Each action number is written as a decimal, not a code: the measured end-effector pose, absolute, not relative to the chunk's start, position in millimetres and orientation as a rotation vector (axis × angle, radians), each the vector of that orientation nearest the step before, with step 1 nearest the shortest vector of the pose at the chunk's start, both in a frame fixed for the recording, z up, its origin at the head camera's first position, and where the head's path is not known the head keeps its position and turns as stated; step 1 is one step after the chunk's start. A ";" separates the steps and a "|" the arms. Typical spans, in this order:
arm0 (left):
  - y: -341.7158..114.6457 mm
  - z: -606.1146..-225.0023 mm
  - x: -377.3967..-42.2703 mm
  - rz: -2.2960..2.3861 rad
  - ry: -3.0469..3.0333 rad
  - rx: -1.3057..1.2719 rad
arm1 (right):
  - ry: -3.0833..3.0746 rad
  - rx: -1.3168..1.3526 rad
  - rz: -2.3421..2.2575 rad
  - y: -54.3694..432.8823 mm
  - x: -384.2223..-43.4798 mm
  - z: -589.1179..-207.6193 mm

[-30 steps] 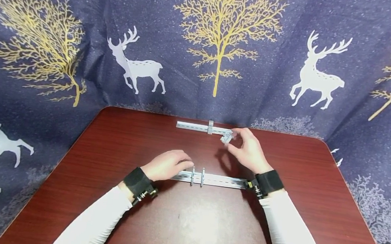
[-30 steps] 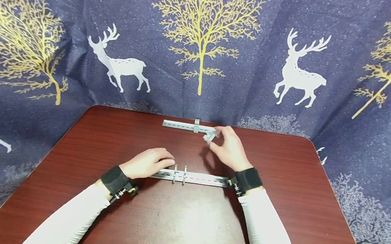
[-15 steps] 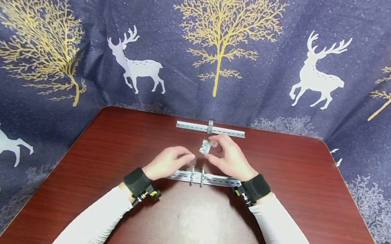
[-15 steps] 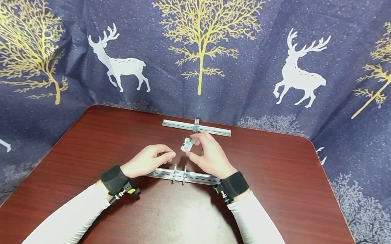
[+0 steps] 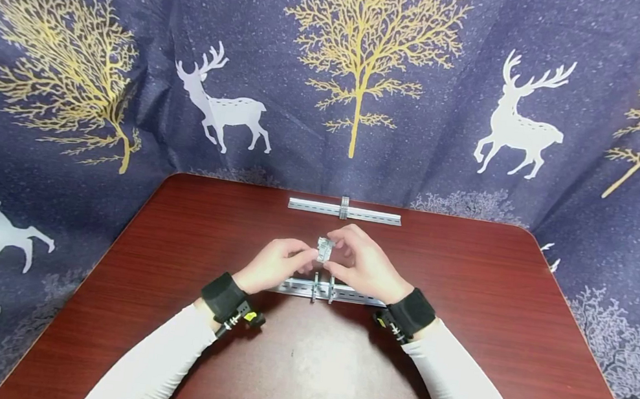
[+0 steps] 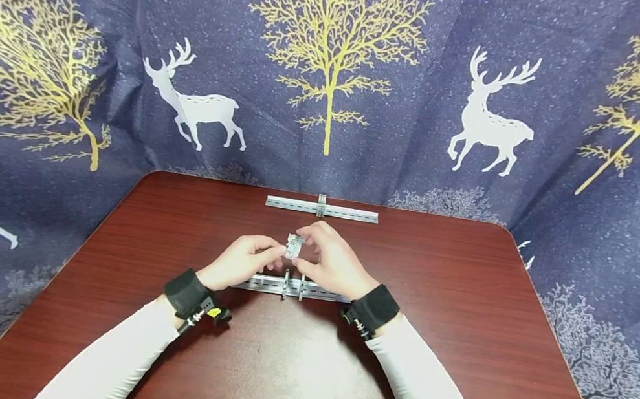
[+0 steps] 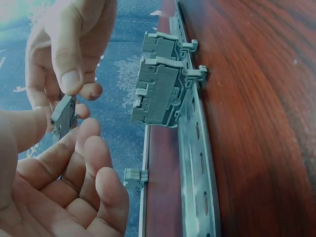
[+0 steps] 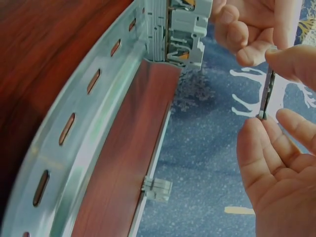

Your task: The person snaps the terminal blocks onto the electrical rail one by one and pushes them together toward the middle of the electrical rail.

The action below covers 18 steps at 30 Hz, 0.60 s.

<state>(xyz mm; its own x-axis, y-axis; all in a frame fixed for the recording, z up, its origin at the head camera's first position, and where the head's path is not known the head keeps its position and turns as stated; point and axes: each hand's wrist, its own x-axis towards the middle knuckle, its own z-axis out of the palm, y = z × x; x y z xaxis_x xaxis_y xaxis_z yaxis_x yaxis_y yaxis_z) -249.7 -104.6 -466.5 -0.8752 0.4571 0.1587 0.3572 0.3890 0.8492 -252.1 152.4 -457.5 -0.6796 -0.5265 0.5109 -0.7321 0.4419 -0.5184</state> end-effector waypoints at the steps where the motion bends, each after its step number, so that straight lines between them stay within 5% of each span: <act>1: -104.9 -466.6 -250.1 1.519 2.528 0.729 | -2.420 1.095 1.077 151.8 -251.5 -457.3; 18: -108.8 -470.1 -254.4 1.672 2.396 0.591 | -2.404 1.270 1.054 148.2 -248.3 -456.3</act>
<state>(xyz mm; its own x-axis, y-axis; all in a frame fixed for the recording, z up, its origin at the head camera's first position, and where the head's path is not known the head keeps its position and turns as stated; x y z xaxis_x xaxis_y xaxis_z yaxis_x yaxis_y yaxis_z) -254.4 -108.8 -470.1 -0.9089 0.4067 0.0925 0.2270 0.2963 0.9277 -248.3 148.2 -456.3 -0.6003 -0.6281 0.4951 -0.7897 0.3675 -0.4912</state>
